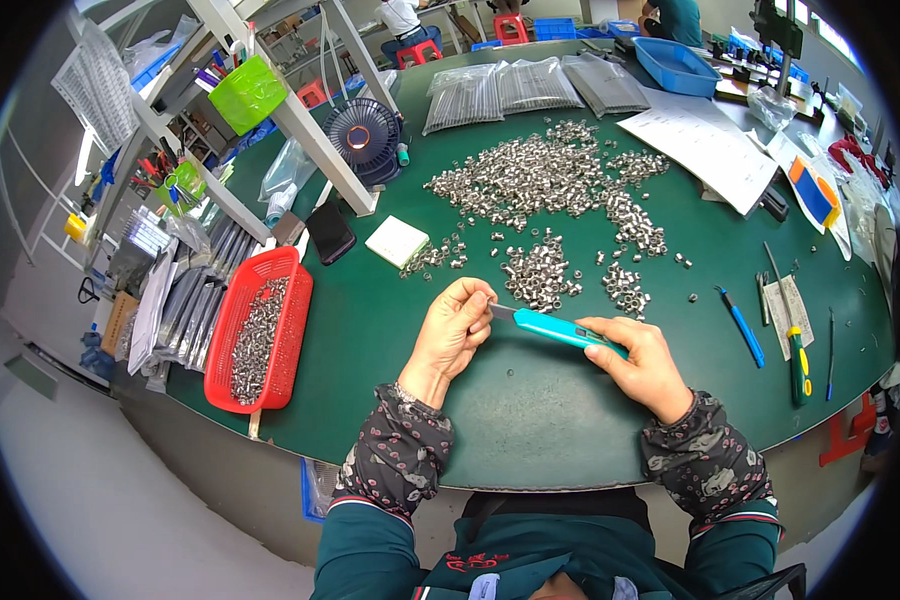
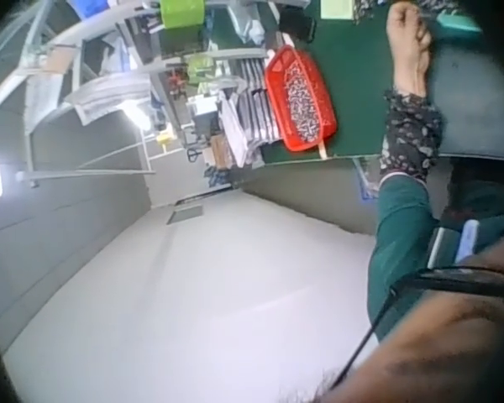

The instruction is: The worker is using a utility knife to scrape or clean small metal components on a workbench.

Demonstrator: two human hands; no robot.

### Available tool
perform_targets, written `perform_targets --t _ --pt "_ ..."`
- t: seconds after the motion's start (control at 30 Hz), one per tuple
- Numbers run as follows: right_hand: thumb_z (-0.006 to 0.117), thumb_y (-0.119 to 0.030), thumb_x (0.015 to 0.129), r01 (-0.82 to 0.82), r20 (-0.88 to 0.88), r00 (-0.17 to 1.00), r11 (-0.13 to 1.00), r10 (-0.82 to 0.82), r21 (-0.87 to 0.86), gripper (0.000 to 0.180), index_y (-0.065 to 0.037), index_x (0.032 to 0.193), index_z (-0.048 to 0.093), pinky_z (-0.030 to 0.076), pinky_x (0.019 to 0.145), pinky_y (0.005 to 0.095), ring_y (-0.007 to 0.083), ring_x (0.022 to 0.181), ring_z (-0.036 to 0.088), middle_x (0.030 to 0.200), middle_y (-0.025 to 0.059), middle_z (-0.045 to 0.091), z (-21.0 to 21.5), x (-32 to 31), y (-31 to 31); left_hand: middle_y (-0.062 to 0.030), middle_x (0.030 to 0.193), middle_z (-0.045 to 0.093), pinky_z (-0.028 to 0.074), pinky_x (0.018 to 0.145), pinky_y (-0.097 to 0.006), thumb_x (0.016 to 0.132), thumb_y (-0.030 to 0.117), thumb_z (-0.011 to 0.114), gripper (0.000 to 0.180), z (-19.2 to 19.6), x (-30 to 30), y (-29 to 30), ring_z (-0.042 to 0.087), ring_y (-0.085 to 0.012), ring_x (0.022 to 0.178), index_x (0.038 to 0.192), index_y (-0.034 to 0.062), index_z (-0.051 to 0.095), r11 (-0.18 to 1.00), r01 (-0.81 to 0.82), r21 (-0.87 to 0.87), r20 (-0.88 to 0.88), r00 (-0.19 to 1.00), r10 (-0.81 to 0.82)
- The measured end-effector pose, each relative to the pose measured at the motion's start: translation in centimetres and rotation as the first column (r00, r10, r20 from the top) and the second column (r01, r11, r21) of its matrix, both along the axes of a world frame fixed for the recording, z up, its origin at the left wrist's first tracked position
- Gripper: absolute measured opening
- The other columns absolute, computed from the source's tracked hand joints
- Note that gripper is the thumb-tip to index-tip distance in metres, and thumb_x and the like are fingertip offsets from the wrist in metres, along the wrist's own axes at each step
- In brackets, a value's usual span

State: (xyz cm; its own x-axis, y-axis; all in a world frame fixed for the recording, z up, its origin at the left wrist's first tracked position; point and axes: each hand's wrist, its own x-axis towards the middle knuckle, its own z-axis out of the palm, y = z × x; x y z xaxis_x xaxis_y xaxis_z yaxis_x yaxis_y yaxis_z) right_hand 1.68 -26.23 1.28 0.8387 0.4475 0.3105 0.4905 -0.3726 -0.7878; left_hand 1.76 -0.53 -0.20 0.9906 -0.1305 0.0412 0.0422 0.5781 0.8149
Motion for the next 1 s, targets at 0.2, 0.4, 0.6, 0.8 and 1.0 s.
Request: perform_targets --t 0.2,0.4,0.6,0.8,1.0 --pt "0.064 -0.025 0.08 0.103 0.128 0.988 0.991 -0.092 -0.083 0.029 -0.013 0.106 0.063 0.044 0.057 0.0373 0.0272 0.063 0.056 0.069 0.0085 0.054 0.05 -0.36 0.05 0.0018 0.075 0.049 0.024 0.04 -0.015 0.089 0.013 0.058 0.011 0.25 -0.1 -0.43 0.036 -0.003 0.054 0.092 0.003 0.057 0.998 -0.051 0.042 -0.061 0.997 0.053" --pt "0.065 -0.021 0.078 0.161 0.268 0.955 0.98 -0.125 -0.114 0.029 -0.013 0.106 0.063 0.044 0.054 0.0368 0.0259 0.062 0.055 0.07 0.0073 0.052 0.45 -0.61 0.25 0.0028 0.069 0.046 0.023 0.04 -0.015 0.09 0.015 0.057 0.013 0.23 -0.19 -0.3 0.034 -0.0024 0.051 0.092 0.0027 0.056 0.997 -0.051 0.064 -0.074 0.996 0.056" --pt "0.068 -0.017 0.074 0.203 0.392 0.909 0.971 -0.14 -0.125 0.032 -0.013 0.105 0.063 0.044 0.054 0.0356 0.024 0.063 0.054 0.07 0.0059 0.05 0.35 -0.57 0.12 0.0024 0.065 0.045 0.023 0.04 -0.015 0.091 0.016 0.056 0.014 0.54 -0.12 -0.36 0.033 -0.002 0.048 0.09 0.0022 0.056 0.992 -0.045 0.114 -0.093 0.994 0.056" --pt "0.069 -0.016 0.072 0.219 0.446 0.884 0.967 -0.139 -0.132 0.033 -0.013 0.104 0.062 0.043 0.053 0.0352 0.0232 0.063 0.053 0.069 0.0055 0.049 0.42 -0.5 0.3 0.0024 0.065 0.046 0.024 0.04 -0.015 0.09 0.017 0.057 0.014 0.42 -0.12 0.0 0.033 -0.0018 0.047 0.088 0.003 0.056 0.986 -0.036 0.163 -0.095 0.994 0.051" --pt "0.07 -0.015 0.07 0.223 0.489 0.862 0.965 -0.131 -0.135 0.035 -0.013 0.104 0.062 0.043 0.053 0.035 0.0227 0.062 0.052 0.069 0.0053 0.049 0.4 -0.36 0.31 0.0022 0.067 0.046 0.024 0.04 -0.015 0.09 0.021 0.058 0.017 0.48 -0.01 0.16 0.033 -0.0011 0.047 0.086 0.0043 0.056 0.974 -0.024 0.224 -0.109 0.993 0.05"
